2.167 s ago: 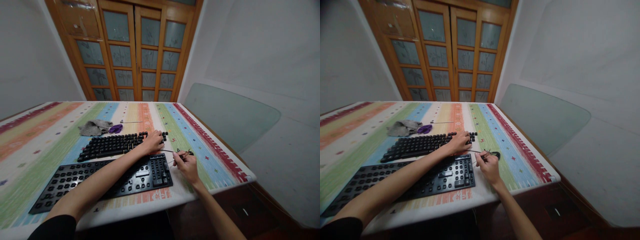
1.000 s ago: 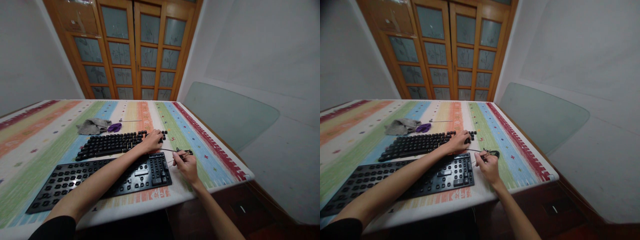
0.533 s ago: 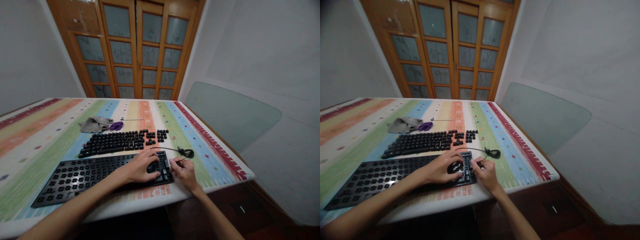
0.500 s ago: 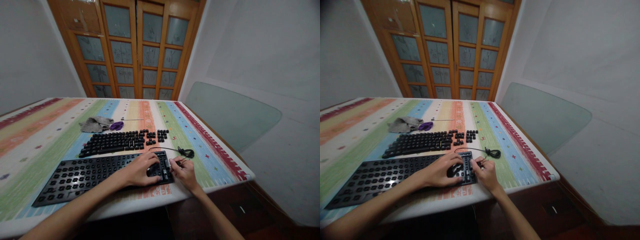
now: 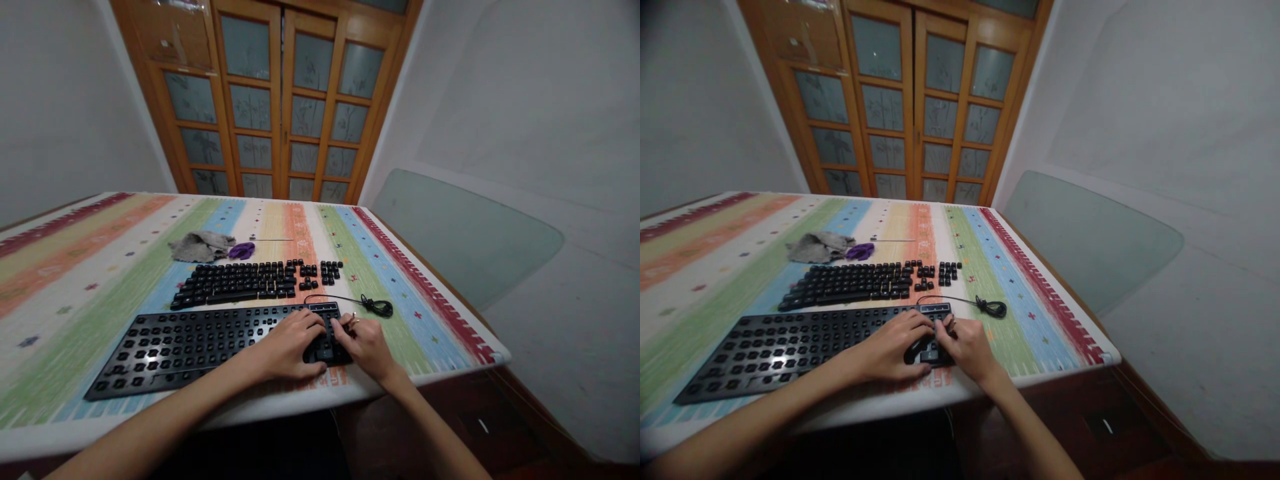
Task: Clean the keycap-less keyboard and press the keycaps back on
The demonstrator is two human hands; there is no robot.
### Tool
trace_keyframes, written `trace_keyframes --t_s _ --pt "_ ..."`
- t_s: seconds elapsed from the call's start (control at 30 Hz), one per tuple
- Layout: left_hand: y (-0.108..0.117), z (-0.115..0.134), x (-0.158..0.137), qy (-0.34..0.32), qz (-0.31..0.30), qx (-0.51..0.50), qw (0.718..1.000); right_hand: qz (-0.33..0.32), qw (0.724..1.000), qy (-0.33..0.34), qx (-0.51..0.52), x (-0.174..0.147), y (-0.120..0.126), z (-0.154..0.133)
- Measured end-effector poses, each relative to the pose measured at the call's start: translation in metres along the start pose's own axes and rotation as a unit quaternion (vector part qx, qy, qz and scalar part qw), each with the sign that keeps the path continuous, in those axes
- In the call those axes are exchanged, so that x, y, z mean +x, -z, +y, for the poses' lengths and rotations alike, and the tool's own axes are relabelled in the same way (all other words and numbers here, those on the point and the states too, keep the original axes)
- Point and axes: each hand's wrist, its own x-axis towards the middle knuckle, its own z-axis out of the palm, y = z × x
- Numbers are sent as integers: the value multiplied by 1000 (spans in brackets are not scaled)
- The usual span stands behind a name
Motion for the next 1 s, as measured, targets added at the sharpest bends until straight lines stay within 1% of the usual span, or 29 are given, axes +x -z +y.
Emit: trace_keyframes --t_s 0.17,0.37,0.43,0.53,0.6,0.63,0.7,0.8,0.87,0.9,0.97,1.0 --pt "0 0 0 -6 -4 2 1000 -25 993 -93 68 11 1 6" --pt "0 -2 0 -8 -7 3 1000 -21 983 -150 102 16 -8 13" --pt "0 -2 1 -8 -6 7 1000 -18 975 -182 127 15 -10 19" --pt "0 -1 1 -7 -11 17 1000 -26 953 -240 182 13 -10 26" --pt "0 0 2 -2 -15 23 1000 -30 947 -251 198 11 -9 27" --pt "0 0 3 0 -16 26 1000 -29 950 -244 195 10 -7 26" --pt "0 0 3 1 -15 29 999 -20 965 -203 164 9 -5 21" --pt "-1 0 3 -3 -14 32 999 0 994 -86 73 5 -1 9" --pt "-2 -1 2 -4 -12 29 999 -1 1000 -5 22 1 1 1" --pt "-2 -1 2 -5 -10 27 1000 -4 1000 23 6 -1 1 -2" --pt "-2 -1 1 -9 -5 22 1000 -10 999 43 -7 -3 3 -4" --pt "-2 -1 1 -11 -3 20 1000 -8 999 32 -4 -4 3 -3"
